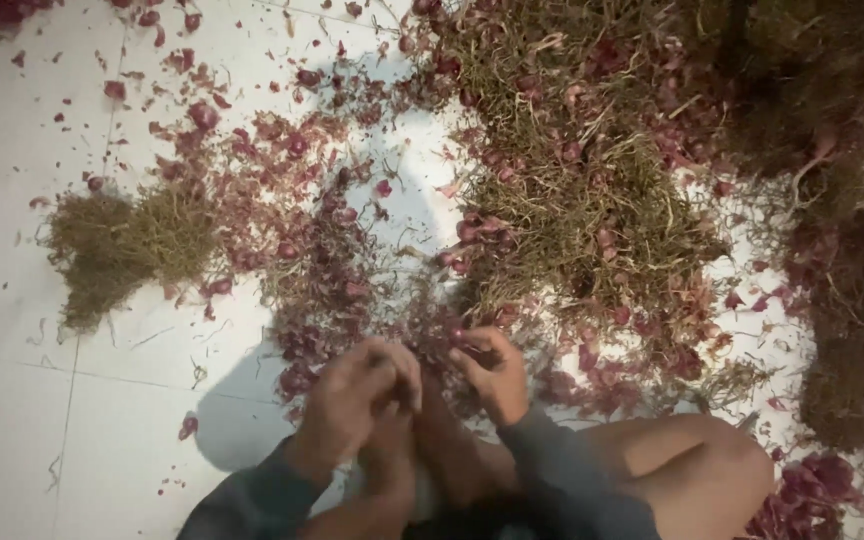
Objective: Cleaning shallots by manually removing dried stalks and roots while sitting on the floor.
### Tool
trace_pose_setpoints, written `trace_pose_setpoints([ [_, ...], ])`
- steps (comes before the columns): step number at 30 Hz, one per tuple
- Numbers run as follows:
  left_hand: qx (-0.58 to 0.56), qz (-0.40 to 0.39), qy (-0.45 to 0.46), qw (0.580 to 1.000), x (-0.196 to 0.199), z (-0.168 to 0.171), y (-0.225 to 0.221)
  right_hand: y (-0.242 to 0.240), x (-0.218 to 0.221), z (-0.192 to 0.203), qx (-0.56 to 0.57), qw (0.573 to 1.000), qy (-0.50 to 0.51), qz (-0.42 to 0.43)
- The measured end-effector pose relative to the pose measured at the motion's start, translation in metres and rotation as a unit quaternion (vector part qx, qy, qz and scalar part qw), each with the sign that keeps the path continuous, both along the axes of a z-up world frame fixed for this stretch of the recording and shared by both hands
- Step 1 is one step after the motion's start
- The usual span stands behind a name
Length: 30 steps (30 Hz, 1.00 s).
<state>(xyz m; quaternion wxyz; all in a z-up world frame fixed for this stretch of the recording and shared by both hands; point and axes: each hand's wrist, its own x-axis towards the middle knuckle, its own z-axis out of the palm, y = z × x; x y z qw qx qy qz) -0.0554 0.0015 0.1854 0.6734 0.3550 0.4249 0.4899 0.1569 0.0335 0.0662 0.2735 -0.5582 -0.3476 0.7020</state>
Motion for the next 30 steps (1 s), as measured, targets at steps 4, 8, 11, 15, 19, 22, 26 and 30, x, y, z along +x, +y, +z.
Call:
trace_pose_setpoints([
  [4,-0.154,0.142,-0.241,0.948,0.019,-0.056,-0.012,-0.009,0.003,-0.005,0.065,0.997,0.019,-0.036],
  [8,-0.216,0.185,-0.302,0.91,0.039,-0.088,-0.006,-0.019,0.01,-0.018,0.057,0.99,0.061,-0.117],
  [11,-0.165,0.154,-0.326,0.918,0.051,-0.071,0.007,-0.018,0.019,-0.017,0.067,0.991,0.027,-0.116],
  [15,-0.159,0.137,-0.284,0.936,0.053,-0.054,0.016,-0.016,0.019,-0.001,0.096,0.987,0.073,-0.11],
  [19,-0.129,0.119,-0.009,0.984,0.05,-0.087,0.011,-0.02,0.026,0.009,0.127,0.986,0.019,-0.105],
  [22,-0.163,0.066,0.07,0.982,0.065,-0.103,-0.003,-0.029,0.023,-0.002,0.129,0.987,0.018,-0.096],
  [26,-0.245,0.036,0.134,0.959,0.049,-0.055,-0.013,-0.04,0.014,-0.012,0.146,0.988,-0.013,-0.039],
  [30,-0.24,0.038,0.255,0.936,0.051,-0.06,-0.017,-0.042,0.009,-0.016,0.037,0.998,0.017,-0.057],
])
